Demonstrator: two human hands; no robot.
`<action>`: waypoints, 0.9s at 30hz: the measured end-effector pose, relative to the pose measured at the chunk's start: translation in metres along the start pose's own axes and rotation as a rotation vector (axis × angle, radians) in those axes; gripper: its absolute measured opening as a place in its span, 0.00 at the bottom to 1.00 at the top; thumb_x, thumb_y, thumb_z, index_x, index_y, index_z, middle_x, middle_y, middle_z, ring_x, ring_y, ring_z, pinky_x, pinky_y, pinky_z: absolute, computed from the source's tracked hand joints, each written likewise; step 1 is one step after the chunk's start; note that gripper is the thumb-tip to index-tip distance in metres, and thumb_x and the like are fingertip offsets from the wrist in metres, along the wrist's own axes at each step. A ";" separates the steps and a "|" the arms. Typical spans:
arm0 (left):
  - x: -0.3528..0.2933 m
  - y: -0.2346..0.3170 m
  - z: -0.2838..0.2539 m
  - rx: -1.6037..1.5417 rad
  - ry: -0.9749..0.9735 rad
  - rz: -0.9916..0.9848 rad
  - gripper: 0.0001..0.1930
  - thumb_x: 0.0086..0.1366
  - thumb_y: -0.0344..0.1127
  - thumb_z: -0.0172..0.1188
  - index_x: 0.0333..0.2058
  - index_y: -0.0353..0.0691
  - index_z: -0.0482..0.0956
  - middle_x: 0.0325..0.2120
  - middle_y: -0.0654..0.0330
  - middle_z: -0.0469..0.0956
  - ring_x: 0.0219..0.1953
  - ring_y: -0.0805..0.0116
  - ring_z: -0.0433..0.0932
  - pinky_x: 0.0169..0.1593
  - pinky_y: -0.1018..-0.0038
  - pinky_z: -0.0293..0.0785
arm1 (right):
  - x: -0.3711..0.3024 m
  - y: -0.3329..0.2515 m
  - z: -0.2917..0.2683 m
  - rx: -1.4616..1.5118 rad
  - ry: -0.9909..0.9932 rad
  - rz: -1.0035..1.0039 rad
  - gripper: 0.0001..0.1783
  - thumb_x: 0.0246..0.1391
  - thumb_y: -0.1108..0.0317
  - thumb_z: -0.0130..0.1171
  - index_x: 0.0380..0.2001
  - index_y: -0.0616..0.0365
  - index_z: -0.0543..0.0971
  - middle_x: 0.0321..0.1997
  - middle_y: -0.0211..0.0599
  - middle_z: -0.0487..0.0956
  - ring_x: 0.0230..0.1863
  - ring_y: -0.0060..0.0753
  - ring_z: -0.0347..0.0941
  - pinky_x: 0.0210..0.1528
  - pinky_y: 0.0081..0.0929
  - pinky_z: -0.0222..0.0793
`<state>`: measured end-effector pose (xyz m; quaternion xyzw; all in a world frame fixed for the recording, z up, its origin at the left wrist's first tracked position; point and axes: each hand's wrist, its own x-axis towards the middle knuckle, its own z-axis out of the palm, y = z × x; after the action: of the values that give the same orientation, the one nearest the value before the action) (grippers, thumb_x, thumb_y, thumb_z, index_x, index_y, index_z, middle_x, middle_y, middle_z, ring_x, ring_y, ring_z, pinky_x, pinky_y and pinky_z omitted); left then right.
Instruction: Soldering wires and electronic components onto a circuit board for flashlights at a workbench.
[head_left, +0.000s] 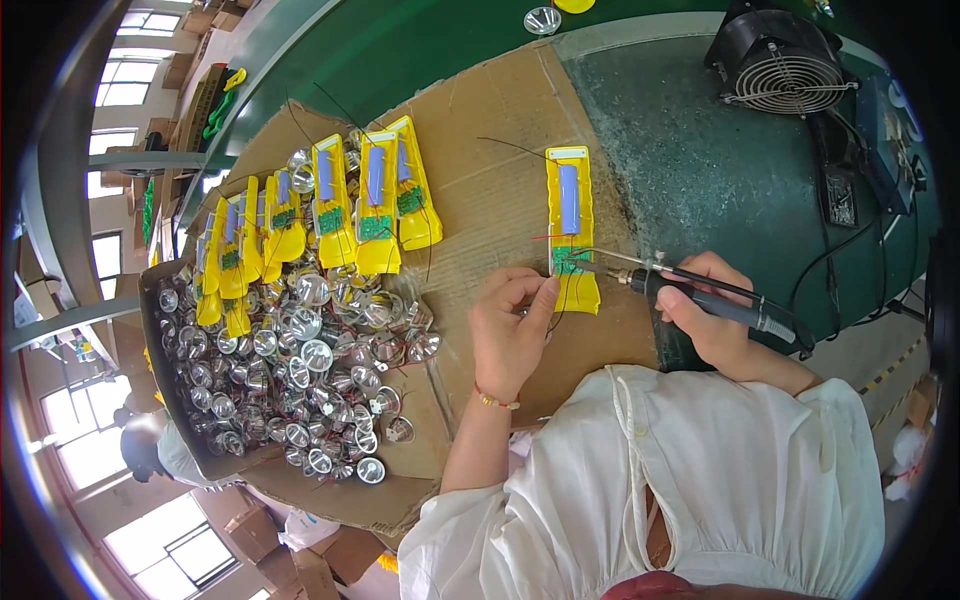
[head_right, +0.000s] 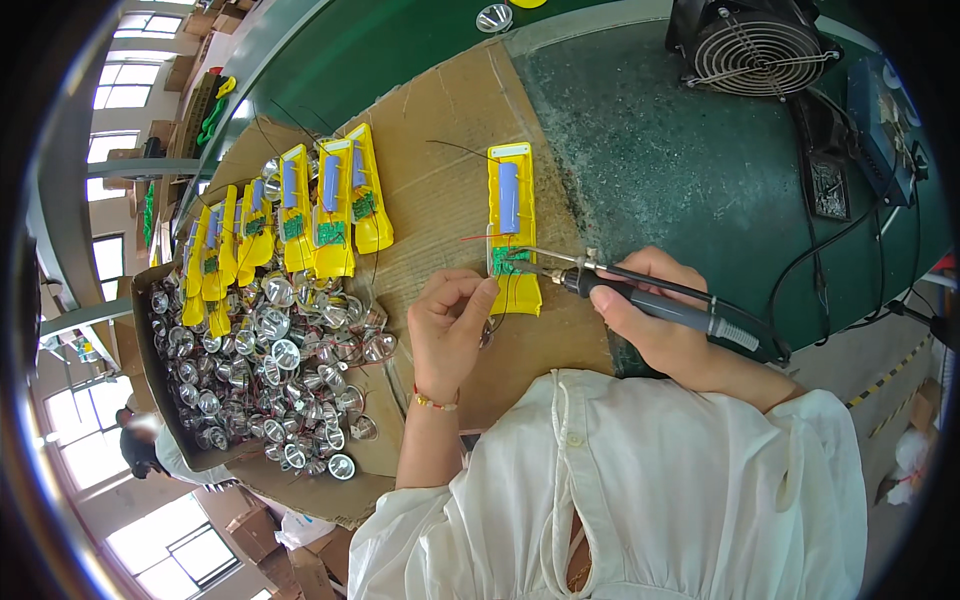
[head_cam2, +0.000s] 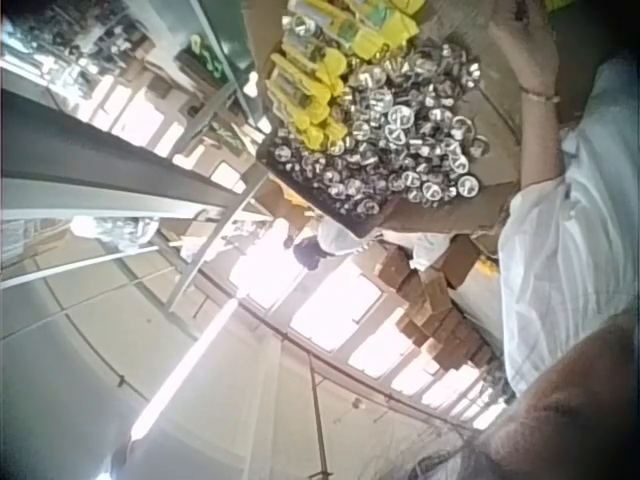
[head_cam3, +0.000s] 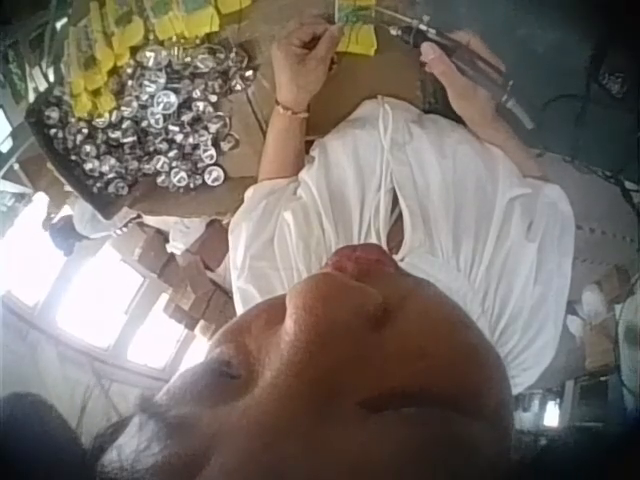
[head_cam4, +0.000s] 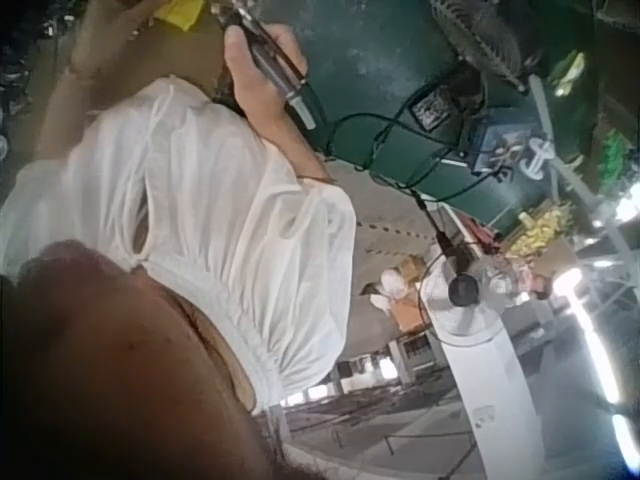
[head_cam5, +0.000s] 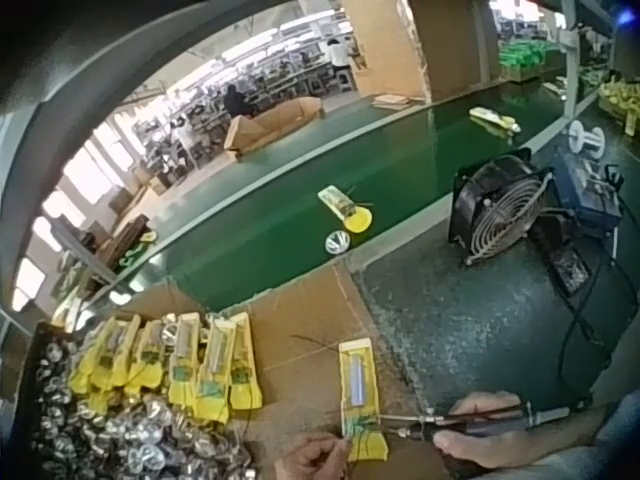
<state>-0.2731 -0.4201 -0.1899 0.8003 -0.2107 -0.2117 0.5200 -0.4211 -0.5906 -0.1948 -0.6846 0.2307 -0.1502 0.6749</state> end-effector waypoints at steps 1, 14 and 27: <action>0.001 0.000 0.000 -0.001 0.002 -0.001 0.04 0.56 0.26 0.60 0.26 0.29 0.78 0.28 0.64 0.72 0.24 0.84 0.67 0.25 0.86 0.63 | -0.001 0.000 -0.001 0.038 0.023 0.012 0.06 0.48 0.74 0.57 0.28 0.64 0.70 0.25 0.38 0.74 0.24 0.20 0.70 0.26 0.19 0.68; -0.002 0.005 0.002 -0.030 0.028 -0.014 0.05 0.56 0.27 0.60 0.27 0.30 0.77 0.28 0.62 0.73 0.25 0.79 0.71 0.28 0.84 0.67 | -0.007 -0.006 -0.013 -0.047 -0.017 -0.089 0.08 0.48 0.74 0.56 0.31 0.65 0.69 0.25 0.40 0.74 0.23 0.22 0.70 0.27 0.20 0.68; -0.001 0.009 0.005 0.145 0.065 0.119 0.04 0.50 0.25 0.63 0.26 0.33 0.80 0.27 0.60 0.72 0.24 0.77 0.71 0.27 0.83 0.67 | -0.006 -0.011 -0.006 -0.078 -0.033 -0.111 0.07 0.47 0.73 0.58 0.26 0.63 0.70 0.25 0.36 0.74 0.23 0.20 0.70 0.26 0.19 0.66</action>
<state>-0.2777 -0.4272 -0.1831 0.8282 -0.2555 -0.1387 0.4791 -0.4280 -0.5933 -0.1827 -0.7244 0.1868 -0.1670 0.6422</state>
